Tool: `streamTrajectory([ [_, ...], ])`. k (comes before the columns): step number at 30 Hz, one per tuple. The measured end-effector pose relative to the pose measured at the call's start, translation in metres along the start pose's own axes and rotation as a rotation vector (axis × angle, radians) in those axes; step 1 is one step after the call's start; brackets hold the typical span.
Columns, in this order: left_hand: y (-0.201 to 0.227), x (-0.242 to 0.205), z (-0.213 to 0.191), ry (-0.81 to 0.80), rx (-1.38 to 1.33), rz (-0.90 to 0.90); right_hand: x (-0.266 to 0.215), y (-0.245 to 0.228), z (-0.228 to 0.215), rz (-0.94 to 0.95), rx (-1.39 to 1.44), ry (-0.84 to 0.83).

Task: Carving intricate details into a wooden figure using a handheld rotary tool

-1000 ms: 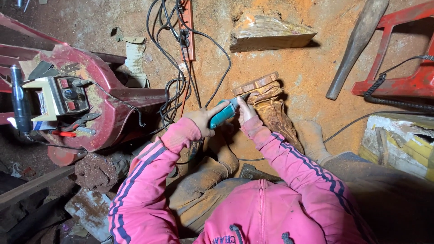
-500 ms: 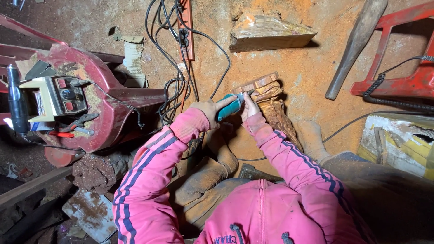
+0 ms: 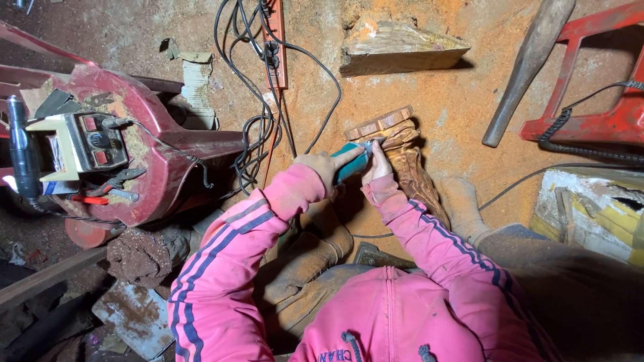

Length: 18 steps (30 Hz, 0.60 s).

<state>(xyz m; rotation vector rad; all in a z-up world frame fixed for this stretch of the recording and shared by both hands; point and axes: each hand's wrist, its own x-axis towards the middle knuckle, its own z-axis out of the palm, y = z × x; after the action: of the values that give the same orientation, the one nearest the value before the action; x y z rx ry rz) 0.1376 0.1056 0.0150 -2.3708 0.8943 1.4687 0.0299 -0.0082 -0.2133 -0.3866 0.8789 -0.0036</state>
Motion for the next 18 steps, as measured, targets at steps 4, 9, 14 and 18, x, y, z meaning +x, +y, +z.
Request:
streamTrajectory([
  [4, 0.000, 0.011, -0.010, -0.025, 0.033, 0.002, -0.010, -0.007, 0.021, 0.037, 0.025, -0.020],
  [9, 0.002, 0.019, -0.029, -0.046, 0.180, -0.054, -0.015, -0.006, 0.043, 0.088, 0.163, -0.077],
  [14, 0.004, 0.028, -0.049, -0.035, 0.267, -0.026, -0.036, -0.016, 0.056, 0.089, 0.247, -0.346],
  [18, 0.006, 0.042, -0.045, -0.012, 0.340, -0.023, -0.040, -0.023, 0.059, 0.090, 0.267, -0.469],
])
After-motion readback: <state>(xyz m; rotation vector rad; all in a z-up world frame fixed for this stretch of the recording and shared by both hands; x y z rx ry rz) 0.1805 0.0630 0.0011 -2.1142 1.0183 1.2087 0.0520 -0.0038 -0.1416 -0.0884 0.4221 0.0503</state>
